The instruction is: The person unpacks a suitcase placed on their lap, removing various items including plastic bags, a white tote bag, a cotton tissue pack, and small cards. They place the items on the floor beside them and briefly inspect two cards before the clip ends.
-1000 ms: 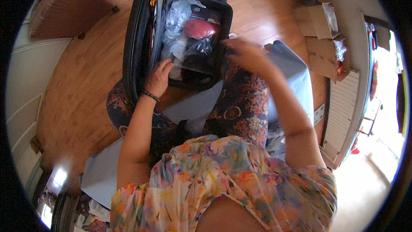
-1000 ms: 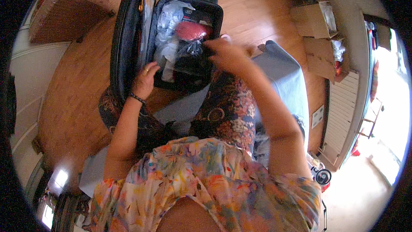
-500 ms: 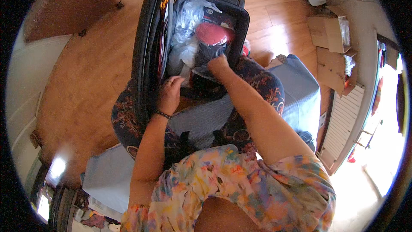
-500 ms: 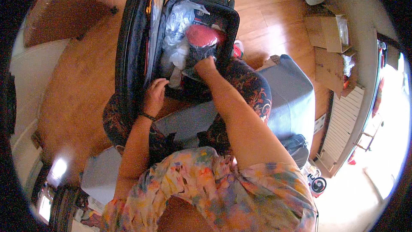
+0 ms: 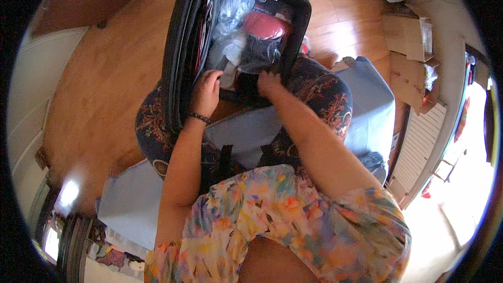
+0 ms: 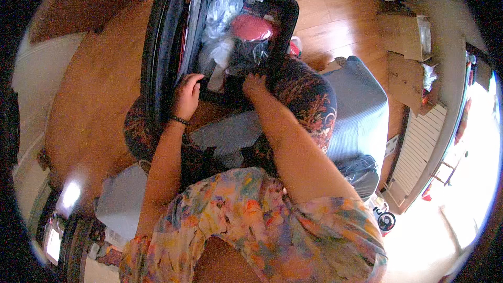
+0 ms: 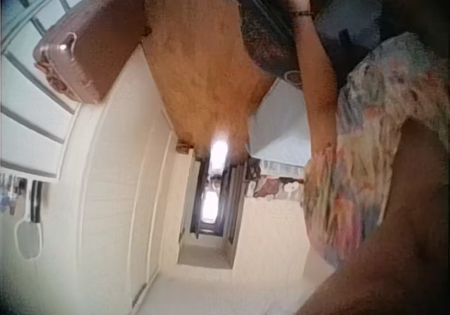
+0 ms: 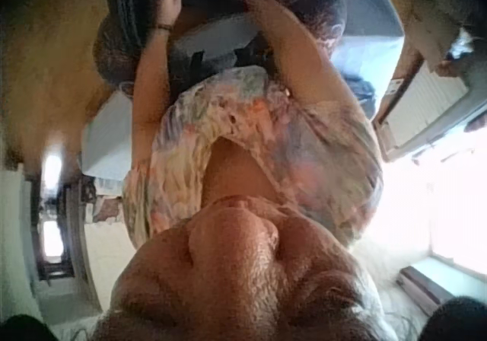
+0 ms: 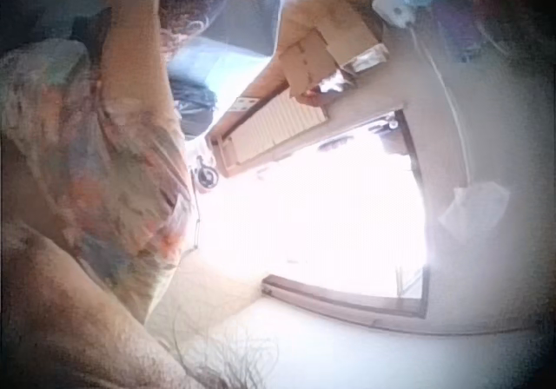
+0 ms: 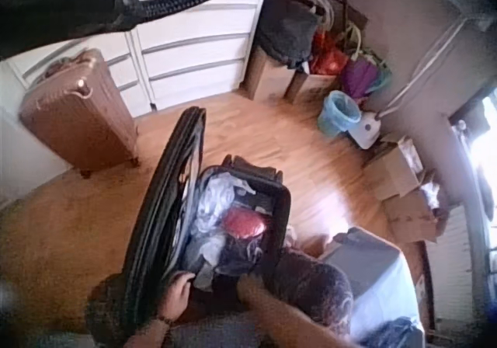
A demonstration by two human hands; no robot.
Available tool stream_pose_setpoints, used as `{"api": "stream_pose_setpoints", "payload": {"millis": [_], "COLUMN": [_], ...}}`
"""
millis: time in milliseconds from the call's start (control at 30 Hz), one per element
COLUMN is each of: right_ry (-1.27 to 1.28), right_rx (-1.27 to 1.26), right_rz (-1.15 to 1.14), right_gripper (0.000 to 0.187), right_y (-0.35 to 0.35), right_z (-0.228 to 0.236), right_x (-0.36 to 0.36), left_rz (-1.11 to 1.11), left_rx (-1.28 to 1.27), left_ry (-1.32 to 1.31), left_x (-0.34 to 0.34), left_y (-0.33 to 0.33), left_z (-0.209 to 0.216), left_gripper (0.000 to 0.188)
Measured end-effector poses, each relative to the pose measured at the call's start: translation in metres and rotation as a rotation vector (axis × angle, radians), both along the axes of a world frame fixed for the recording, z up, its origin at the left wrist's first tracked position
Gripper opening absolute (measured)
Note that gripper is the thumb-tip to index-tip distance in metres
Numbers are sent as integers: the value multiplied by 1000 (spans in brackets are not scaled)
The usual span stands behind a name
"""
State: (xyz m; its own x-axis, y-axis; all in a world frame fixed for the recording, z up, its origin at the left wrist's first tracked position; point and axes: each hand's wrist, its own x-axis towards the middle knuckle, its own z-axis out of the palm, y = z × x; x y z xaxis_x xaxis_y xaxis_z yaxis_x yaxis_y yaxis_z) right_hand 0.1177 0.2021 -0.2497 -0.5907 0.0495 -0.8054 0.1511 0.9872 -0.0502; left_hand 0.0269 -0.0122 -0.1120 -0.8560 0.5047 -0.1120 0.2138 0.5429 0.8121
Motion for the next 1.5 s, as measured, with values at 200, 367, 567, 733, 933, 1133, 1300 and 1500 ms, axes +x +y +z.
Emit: {"api": "stream_pose_setpoints", "payload": {"millis": [200, 367, 567, 733, 933, 1133, 1300, 1500], "right_ry": [16, 316, 347, 414, 526, 650, 700, 749], "right_rx": [-449, -457, -557, -833, -1042, -1180, -1243, -1230], "right_rz": [-410, -709, -661, -932, -1022, -1013, -1023, -1067], "right_gripper": [28, 27, 19, 13, 10, 11, 11, 9], "right_y": [42, 60, 87, 95, 81, 73, 70, 79], "right_z": [2, 21, 101, 185, 246, 273, 290, 297], "right_x": [-59, -72, -103, -106, -92, -78, -74, -50], "left_rz": [53, 94, 122, 116, 268, 461, 328, 6], "left_rx": [17, 3, 5, 66, 322, 534, 328, -221], "left_ry": [-50, -102, -229, -266, -484, -778, -576, 643], "left_x": [-4, -1, 4, -1, -7, -15, -27, -26], "left_y": [-2, -4, -6, 6, 15, 18, -7, 4], "left_z": [-17, -20, -30, -20, -16, 22, 12, 137], "left_gripper": [24, 25, 27, 30, 31, 30, 29, 34]}}
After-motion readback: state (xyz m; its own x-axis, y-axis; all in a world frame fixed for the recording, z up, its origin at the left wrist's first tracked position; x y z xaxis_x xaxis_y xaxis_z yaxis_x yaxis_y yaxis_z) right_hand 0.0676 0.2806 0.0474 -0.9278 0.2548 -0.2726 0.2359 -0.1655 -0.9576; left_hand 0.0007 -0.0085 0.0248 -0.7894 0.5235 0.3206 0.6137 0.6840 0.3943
